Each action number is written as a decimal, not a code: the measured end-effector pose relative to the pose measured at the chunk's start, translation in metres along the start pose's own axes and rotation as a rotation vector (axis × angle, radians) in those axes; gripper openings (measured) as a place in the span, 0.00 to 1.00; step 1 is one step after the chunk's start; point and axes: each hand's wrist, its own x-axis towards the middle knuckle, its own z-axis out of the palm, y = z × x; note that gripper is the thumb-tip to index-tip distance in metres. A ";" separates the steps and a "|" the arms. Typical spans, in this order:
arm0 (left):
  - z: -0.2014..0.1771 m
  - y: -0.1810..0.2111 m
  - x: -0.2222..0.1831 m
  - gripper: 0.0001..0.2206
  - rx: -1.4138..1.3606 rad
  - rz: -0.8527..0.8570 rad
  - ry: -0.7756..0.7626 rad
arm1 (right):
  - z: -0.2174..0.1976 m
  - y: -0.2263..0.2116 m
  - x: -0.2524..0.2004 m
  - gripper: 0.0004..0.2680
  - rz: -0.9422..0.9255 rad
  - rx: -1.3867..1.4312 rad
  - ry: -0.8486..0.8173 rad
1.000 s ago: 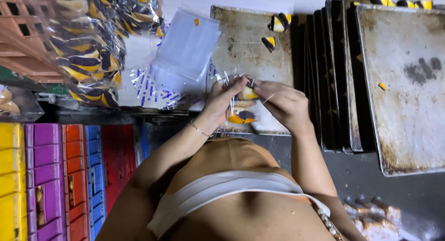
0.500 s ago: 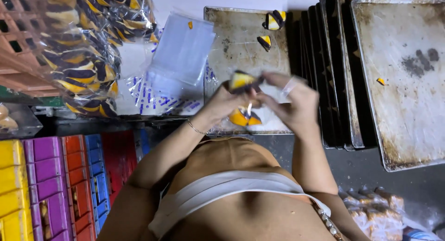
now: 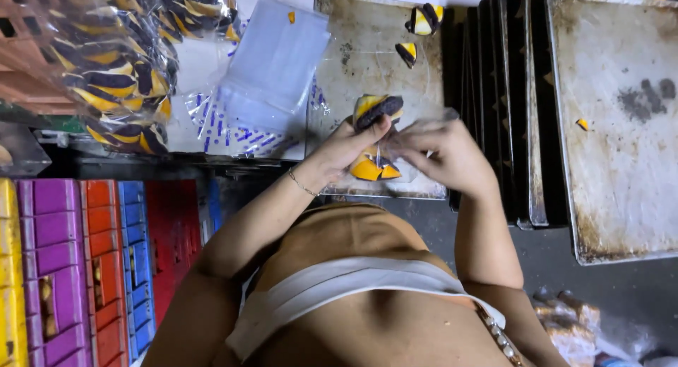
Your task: Picking up individual pastries from a baking tray and placing them into plastic bags for packaging.
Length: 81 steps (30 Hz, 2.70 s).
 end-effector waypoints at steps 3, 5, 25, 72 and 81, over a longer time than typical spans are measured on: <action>0.032 0.021 -0.042 0.20 -0.031 -0.085 0.039 | 0.007 -0.009 -0.007 0.03 -0.030 0.005 -0.122; 0.026 -0.004 -0.043 0.24 -0.004 -0.137 0.075 | 0.007 -0.016 -0.010 0.03 -0.009 0.017 -0.148; -0.104 -0.015 -0.064 0.21 -0.023 0.123 0.562 | 0.097 0.336 0.067 0.14 0.394 -1.095 0.236; -0.150 -0.019 -0.069 0.18 -0.204 0.141 0.435 | 0.055 0.318 0.028 0.05 0.090 -0.567 0.204; -0.125 -0.036 -0.078 0.26 -0.299 0.078 0.672 | 0.094 0.292 0.087 0.08 0.385 -0.528 0.631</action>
